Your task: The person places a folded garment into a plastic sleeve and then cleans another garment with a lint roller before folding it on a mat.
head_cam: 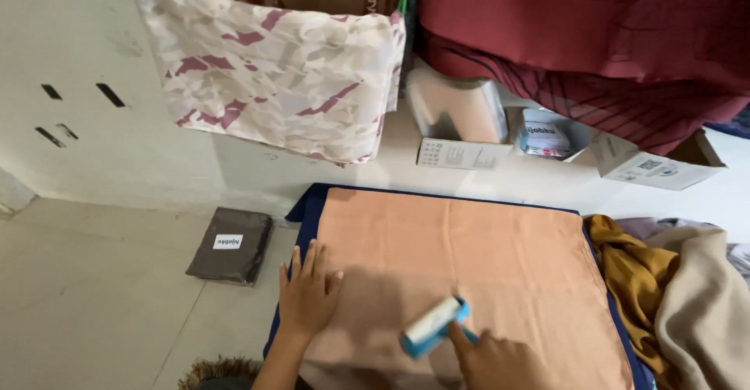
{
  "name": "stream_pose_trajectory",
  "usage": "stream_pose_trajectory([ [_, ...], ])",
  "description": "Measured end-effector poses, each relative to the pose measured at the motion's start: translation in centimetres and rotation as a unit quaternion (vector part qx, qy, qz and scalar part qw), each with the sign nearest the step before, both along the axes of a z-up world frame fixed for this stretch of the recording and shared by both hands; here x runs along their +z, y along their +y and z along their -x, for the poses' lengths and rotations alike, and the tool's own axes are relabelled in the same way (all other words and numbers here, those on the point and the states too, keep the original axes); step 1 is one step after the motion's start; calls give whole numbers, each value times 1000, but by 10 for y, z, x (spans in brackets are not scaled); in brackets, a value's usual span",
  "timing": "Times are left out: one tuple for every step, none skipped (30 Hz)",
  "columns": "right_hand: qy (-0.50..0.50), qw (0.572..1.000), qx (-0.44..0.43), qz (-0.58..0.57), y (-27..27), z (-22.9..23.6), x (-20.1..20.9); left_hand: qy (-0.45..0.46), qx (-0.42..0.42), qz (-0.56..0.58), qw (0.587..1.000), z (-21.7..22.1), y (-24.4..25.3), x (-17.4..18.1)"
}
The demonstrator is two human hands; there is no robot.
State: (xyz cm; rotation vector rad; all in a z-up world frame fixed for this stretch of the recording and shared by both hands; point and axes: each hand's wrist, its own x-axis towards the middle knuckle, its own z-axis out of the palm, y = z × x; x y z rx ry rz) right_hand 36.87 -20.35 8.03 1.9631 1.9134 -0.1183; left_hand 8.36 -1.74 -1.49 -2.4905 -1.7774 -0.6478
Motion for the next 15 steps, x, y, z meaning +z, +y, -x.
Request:
stream_pose_trajectory([
  [-11, 993, 54, -100, 10, 0, -14, 4, 9, 29, 1000, 0, 2, 1],
  [-23, 974, 107, -197, 19, 0, -27, 7, 17, 59, 998, 0, 2, 2],
  [-22, 974, 104, -198, 35, 12, -24, 10, 14, 58, 998, 0, 0, 4],
  [12, 963, 106, -249, 52, 23, -20, 12, 13, 50, 999, 0, -1, 5],
  [46, 947, 107, -299, 68, 34, -16, 14, 12, 42, 999, 1, -2, 7],
  [47, 946, 105, -302, 87, 40, -12, 16, 11, 39, 999, 0, -2, 11],
  [17, 921, 148, -361, 107, 47, -8, 10, 11, 49, 999, -1, -3, 14],
  [-12, 890, 189, -416, 125, 55, -5, 5, 12, 61, 998, 0, -5, 17],
  [-10, 889, 187, -418, 146, 60, -10, 8, 11, 59, 998, 0, -5, 14],
  [-7, 901, 167, -400, 167, 66, -14, 11, 14, 46, 999, 0, -4, 12],
  [-3, 913, 148, -381, 189, 72, -19, 13, 16, 34, 999, 0, -4, 10],
  [-3, 912, 145, -384, 202, 76, -22, 15, 13, 31, 999, 1, -3, 7],
  [-5, 907, 141, -398, 215, 80, -26, 13, 14, 25, 1000, 3, -2, 4],
  [-10, 901, 137, -411, 228, 82, -29, 9, 13, 20, 1000, 2, -1, 0],
  [-12, 900, 134, -414, 226, 81, -30, 8, 10, 17, 1000, 2, -1, 0],
])
